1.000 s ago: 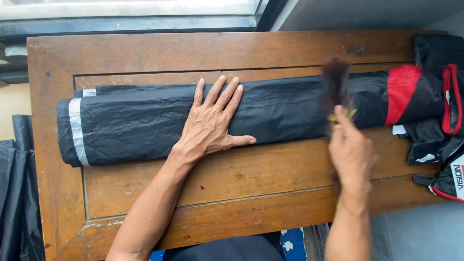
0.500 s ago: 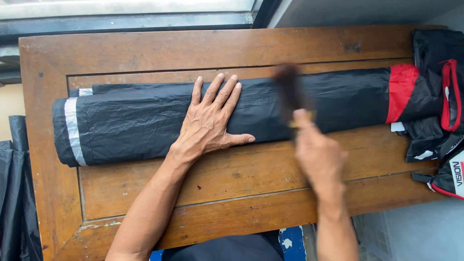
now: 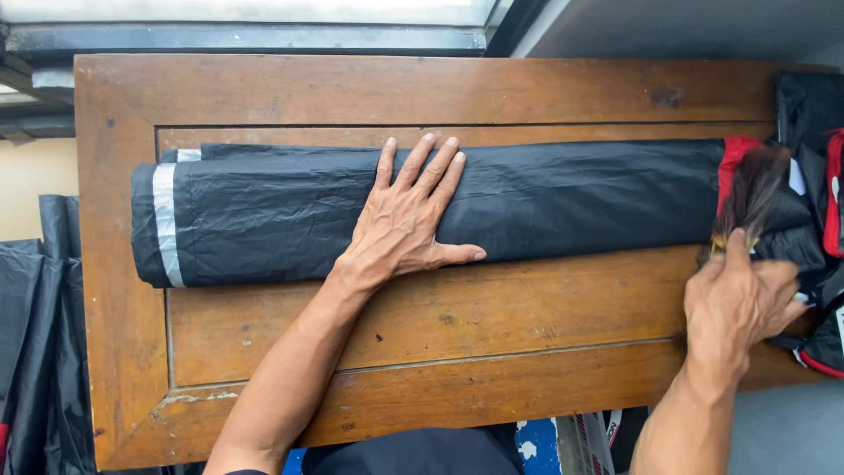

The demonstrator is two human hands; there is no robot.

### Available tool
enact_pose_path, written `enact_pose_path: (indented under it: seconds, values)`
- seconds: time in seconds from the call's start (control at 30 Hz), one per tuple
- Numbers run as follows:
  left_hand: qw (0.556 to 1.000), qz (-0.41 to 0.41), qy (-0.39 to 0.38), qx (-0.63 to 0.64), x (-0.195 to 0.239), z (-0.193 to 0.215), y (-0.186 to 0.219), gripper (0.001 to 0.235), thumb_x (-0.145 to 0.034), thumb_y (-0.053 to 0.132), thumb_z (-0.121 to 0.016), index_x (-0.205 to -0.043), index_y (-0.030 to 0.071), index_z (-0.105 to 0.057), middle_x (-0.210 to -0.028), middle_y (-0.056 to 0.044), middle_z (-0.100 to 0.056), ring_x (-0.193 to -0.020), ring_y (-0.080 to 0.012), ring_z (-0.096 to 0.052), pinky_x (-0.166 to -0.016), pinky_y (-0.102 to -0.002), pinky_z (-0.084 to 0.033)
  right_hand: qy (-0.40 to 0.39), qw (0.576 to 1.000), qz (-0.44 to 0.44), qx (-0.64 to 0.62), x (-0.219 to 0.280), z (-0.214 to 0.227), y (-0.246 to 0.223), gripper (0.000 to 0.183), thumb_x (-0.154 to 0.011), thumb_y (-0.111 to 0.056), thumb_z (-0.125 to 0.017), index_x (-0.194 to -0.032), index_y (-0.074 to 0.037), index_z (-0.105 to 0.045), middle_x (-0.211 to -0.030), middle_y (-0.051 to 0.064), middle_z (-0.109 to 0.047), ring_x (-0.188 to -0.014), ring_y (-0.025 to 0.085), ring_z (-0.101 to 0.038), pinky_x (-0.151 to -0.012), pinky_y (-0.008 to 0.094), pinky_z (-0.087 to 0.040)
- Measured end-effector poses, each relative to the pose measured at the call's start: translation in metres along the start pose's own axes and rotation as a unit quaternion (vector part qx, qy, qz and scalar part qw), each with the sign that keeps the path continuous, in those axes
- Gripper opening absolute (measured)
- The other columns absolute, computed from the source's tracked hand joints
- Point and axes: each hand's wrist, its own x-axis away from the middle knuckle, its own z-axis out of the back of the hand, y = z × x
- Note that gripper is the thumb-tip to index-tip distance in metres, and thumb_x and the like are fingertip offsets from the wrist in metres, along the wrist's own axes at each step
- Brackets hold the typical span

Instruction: The person uses a feather duster to clean a black fabric item laid on a wooden table. They repeatedly brush the surface, smooth the fabric with their hands, and roll the item into a tight cylinder.

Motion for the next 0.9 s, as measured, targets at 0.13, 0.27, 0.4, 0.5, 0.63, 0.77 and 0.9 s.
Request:
enact_pose_path:
  seconds: [0.13, 0.27, 0.4, 0.5, 0.63, 0.77, 0.9]
  values:
    - [1.0, 0.002, 0.002, -0.002, -0.001, 0.0, 0.0, 0.109, -0.076, 0.085, -0.039, -0.143, 0.0, -0.039, -0.152, -0.013, -0.035, -0.141, -0.0329, -0.027, -0.114, -0.059, -0.013, 0.025, 0.989, 0.015, -0.143, -0.035, 0.059, -0.069, 0.046, -0.107, -0.015, -0.063, -0.142, 0.014, -0.063, -0.117, 0.032, -0.047, -0.11, 0.052, -0.047, -0.1, 0.067, -0.017]
    - [1.0, 0.004, 0.002, -0.008, 0.002, -0.004, 0.0, 0.105, -0.079, 0.083, -0.036, -0.144, 0.001, -0.039, -0.152, -0.013, -0.034, -0.141, -0.0317, -0.027, -0.114, -0.058, -0.013, -0.012, 0.885, 0.233, -0.404, -0.031, 0.098, -0.175, 0.06, -0.102, -0.032, -0.038, -0.144, 0.011, -0.029, -0.144, 0.032, -0.03, -0.135, 0.045, -0.027, -0.115, 0.053, -0.018]
    - [0.998, -0.002, -0.063, -0.026, 0.002, -0.009, -0.005, 0.066, -0.096, 0.039, -0.041, -0.151, 0.009, -0.023, -0.158, -0.012, -0.018, -0.146, -0.0318, -0.014, -0.116, -0.059, -0.007, -0.086, 0.826, 0.345, -0.436, -0.018, 0.094, -0.244, 0.088, -0.092, -0.066, -0.026, -0.15, 0.0, -0.019, -0.157, 0.021, -0.015, -0.148, 0.036, -0.018, -0.121, 0.052, -0.017]
    - [0.998, 0.006, -0.052, -0.036, 0.0, -0.007, -0.004, 0.08, -0.082, 0.041, -0.045, -0.152, 0.008, -0.024, -0.158, -0.009, -0.021, -0.146, -0.0307, -0.017, -0.116, -0.057, -0.01, -0.171, 0.83, 0.344, -0.404, -0.035, 0.093, -0.235, 0.094, -0.089, -0.069, -0.011, -0.148, 0.005, -0.01, -0.157, 0.021, -0.012, -0.147, 0.032, -0.014, -0.119, 0.044, -0.01]
    - [1.0, -0.005, -0.015, -0.016, -0.004, 0.0, -0.004, 0.102, -0.082, 0.08, -0.043, -0.146, 0.0, -0.037, -0.154, -0.013, -0.029, -0.143, -0.0312, -0.024, -0.115, -0.058, -0.011, -0.161, 0.867, 0.311, -0.355, -0.059, 0.067, -0.195, 0.084, -0.095, -0.063, -0.013, -0.15, 0.0, -0.01, -0.157, 0.02, -0.012, -0.147, 0.03, -0.013, -0.119, 0.047, -0.009]
    - [1.0, -0.004, -0.01, -0.008, -0.005, 0.003, -0.003, 0.103, -0.082, 0.081, -0.043, -0.145, -0.001, -0.039, -0.153, -0.013, -0.032, -0.142, -0.0311, -0.026, -0.115, -0.057, -0.012, -0.22, 0.895, 0.23, -0.313, -0.084, 0.05, -0.154, 0.09, -0.09, -0.068, -0.006, -0.149, 0.001, -0.008, -0.157, 0.021, -0.009, -0.147, 0.032, -0.01, -0.117, 0.047, -0.005]
    - [1.0, -0.004, -0.005, -0.003, -0.006, 0.005, -0.003, 0.103, -0.082, 0.081, -0.043, -0.144, -0.001, -0.041, -0.152, -0.014, -0.035, -0.141, -0.0315, -0.029, -0.114, -0.058, -0.013, -0.276, 0.908, 0.142, -0.283, -0.103, 0.033, -0.119, 0.087, -0.09, -0.065, -0.007, -0.149, -0.002, -0.004, -0.157, 0.019, -0.003, -0.147, 0.032, -0.005, -0.117, 0.044, -0.001]
